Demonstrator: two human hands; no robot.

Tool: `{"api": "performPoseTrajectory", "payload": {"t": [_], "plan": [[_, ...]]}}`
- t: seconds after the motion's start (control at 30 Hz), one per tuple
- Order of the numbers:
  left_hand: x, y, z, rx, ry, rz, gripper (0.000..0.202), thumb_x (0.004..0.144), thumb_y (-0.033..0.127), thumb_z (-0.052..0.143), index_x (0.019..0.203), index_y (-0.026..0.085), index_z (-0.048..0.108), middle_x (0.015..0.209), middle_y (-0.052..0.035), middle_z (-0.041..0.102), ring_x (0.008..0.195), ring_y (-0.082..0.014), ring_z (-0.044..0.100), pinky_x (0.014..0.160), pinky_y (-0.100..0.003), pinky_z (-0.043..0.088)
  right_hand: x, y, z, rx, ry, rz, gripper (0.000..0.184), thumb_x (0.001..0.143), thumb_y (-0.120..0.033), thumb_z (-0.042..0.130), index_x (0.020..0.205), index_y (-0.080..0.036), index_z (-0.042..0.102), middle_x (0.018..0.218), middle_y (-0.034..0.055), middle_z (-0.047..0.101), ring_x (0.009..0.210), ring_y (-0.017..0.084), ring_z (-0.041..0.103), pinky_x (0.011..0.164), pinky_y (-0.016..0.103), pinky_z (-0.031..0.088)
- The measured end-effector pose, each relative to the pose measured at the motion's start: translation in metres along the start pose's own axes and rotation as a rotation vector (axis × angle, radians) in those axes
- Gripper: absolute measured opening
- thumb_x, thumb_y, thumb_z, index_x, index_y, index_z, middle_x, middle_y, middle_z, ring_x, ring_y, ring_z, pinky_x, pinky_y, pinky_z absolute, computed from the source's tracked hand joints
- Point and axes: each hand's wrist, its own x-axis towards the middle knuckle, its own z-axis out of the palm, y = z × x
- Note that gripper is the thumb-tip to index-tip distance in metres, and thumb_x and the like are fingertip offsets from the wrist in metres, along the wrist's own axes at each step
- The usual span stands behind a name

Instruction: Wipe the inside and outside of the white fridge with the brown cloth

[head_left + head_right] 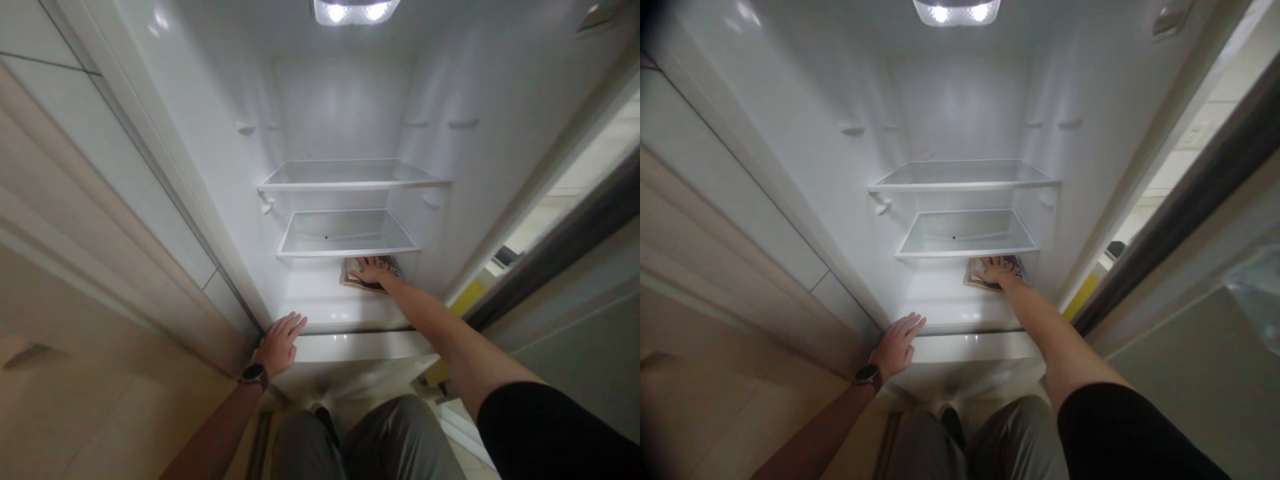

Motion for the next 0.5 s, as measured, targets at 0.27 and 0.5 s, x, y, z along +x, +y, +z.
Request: {"api": "performPoseTrajectory", "payload": {"t": [0.27,0.5], "plan": [[0.003,0.002,0.001,-0.012,0.059,-0.015,0.079,0.078,0.009,0.050,0.156,0.023,0.045,0.153,-0.0089,0.053,0.146,-0.0287,0.043,0.120,-0.050,0.038,-0.071,-0.008,0.019,0.036,-0.130,-0.097,0.088,0.091,-0.081,0.029,0.165,-0.039,0.008,0.174,0.0018,-0.002,0.158,0.040,-0.007,0.119,0.074,0.005],[0.004,0.003,-0.001,-0.015,0.049,-0.022,0.072,0.084,0.012,0.048,0.155,0.024,0.046,0.152,-0.0095,0.053,0.146,-0.0287,0.042,0.119,-0.050,0.037,-0.112,-0.023,0.023,0.024,-0.199,-0.128,0.093,0.090,-0.082,0.030,0.166,-0.036,0.004,0.173,0.0035,-0.012,0.156,0.046,-0.011,0.117,0.078,0.002]]}}
